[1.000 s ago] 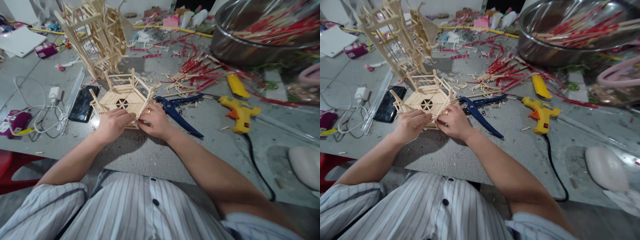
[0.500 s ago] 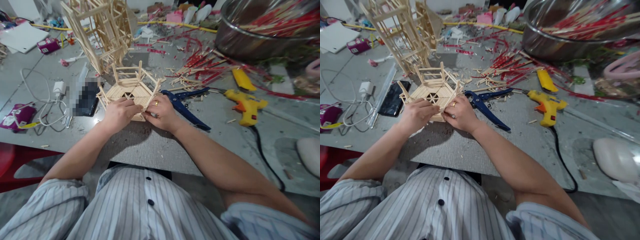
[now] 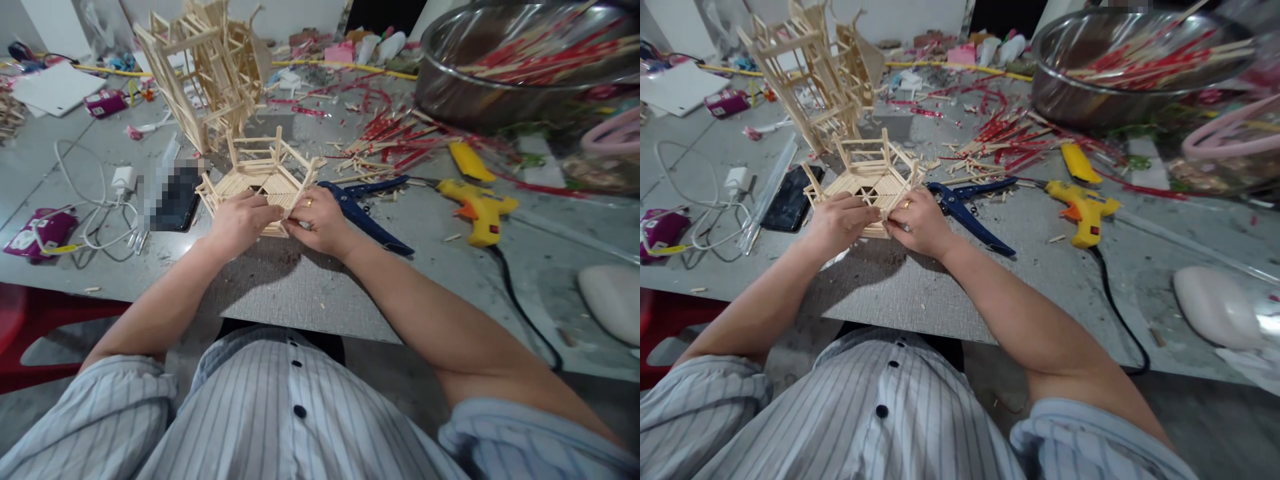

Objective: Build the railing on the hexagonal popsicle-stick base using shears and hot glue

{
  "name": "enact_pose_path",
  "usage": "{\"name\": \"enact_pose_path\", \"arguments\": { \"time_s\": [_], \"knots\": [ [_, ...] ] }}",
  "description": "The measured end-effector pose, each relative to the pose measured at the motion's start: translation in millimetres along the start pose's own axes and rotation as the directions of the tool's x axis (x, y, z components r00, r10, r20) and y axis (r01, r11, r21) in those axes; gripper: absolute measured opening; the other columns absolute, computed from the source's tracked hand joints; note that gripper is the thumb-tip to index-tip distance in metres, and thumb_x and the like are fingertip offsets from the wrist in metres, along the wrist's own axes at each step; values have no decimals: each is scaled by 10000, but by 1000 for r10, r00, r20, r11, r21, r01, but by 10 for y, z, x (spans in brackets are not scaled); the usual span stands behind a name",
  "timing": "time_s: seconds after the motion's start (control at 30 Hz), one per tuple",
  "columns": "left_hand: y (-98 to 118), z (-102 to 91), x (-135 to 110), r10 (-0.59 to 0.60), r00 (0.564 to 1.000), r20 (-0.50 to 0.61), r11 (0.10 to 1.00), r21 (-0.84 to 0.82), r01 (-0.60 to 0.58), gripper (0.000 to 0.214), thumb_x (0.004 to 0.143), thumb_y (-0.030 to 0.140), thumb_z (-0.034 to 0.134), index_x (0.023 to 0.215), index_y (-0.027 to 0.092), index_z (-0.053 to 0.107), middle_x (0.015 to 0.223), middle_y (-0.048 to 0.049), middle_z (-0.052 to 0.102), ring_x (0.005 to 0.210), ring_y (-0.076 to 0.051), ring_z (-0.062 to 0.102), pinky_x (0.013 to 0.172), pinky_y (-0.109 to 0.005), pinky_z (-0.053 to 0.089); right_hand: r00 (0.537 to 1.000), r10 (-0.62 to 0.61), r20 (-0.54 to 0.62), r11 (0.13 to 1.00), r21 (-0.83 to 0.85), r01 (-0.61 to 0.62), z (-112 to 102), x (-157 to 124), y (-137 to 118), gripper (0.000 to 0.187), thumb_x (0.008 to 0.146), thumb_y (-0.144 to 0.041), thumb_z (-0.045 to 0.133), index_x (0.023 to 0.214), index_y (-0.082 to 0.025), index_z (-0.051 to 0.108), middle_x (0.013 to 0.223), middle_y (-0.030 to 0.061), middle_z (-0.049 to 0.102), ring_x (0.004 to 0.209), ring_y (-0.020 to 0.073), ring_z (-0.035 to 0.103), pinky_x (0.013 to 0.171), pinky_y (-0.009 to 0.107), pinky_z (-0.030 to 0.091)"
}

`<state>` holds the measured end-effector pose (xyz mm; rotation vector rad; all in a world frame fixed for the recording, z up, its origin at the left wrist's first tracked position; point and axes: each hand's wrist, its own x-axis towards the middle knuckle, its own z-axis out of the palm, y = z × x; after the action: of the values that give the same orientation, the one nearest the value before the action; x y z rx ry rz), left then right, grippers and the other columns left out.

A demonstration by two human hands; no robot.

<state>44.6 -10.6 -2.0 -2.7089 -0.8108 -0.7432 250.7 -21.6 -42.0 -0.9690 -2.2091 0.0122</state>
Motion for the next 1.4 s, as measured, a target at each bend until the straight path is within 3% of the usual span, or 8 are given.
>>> {"name": "enact_pose_path", "arguments": {
  "time_s": [0.17,0.57,0.73,0.87,0.93,1.07,1.17,1.4],
  "knots": [
    [-2,8,-8,38,998,-51,999,19,-37,278,979,232,465,933,224,739,704,-27,684,654,-157,549,597,-295,402,1000,-2,2,1000,21,2,8,7,15,267,894,-336,539,690,-222,669,686,58,618,825,233,519,832,435,374],
    [5,-1,8,44,999,-21,999,14,-43,273,977,257,485,887,205,737,733,-20,703,687,-163,576,614,-280,430,999,-37,-13,999,-10,37,-4,4,21,270,890,-323,542,675,-212,659,652,45,599,777,213,526,794,401,376],
    [57,-66,25,-8,996,87,999,-35,11,294,993,310,459,976,191,728,824,-59,713,814,-181,613,712,-300,478,992,-102,-73,995,-20,101,19,-16,58,251,885,-308,563,684,-204,670,641,38,620,744,201,547,758,375,384],
    [17,-258,9,-35,998,-45,993,-114,30,286,969,405,506,1107,229,683,1079,-82,700,1033,-217,618,897,-386,494,996,-71,-47,997,-29,69,15,-19,62,245,885,-316,558,701,-214,683,665,40,646,766,207,569,773,381,385],
    [-72,-364,-23,-168,967,-191,983,-104,150,297,986,435,457,1127,270,659,1129,-68,684,1096,-220,600,964,-433,464,999,-41,-26,999,-22,41,2,-13,46,264,892,-336,551,698,-217,684,650,41,635,765,210,573,785,390,386],
    [-313,-414,-89,-462,777,-426,883,-143,447,392,1023,449,315,1044,256,656,989,-50,680,1052,-221,610,991,-474,429,1000,-2,-7,1000,-12,2,-26,-5,44,304,905,-369,542,674,-218,670,630,41,616,766,212,581,809,405,394],
    [-428,-331,-103,-549,765,-337,835,-196,513,443,1017,470,305,919,245,675,828,-37,650,994,-223,620,979,-457,427,1000,14,-26,1000,-14,-14,-33,-17,146,295,900,-365,537,674,-219,656,677,44,646,796,219,599,820,413,406],
    [-444,-298,-47,-474,880,-13,832,-334,443,337,940,428,470,814,222,704,811,-41,697,932,-217,624,967,-424,445,986,128,-104,989,85,-119,-50,-24,447,175,829,-336,601,720,-223,680,798,62,706,854,244,640,834,439,446]
  ]
}}
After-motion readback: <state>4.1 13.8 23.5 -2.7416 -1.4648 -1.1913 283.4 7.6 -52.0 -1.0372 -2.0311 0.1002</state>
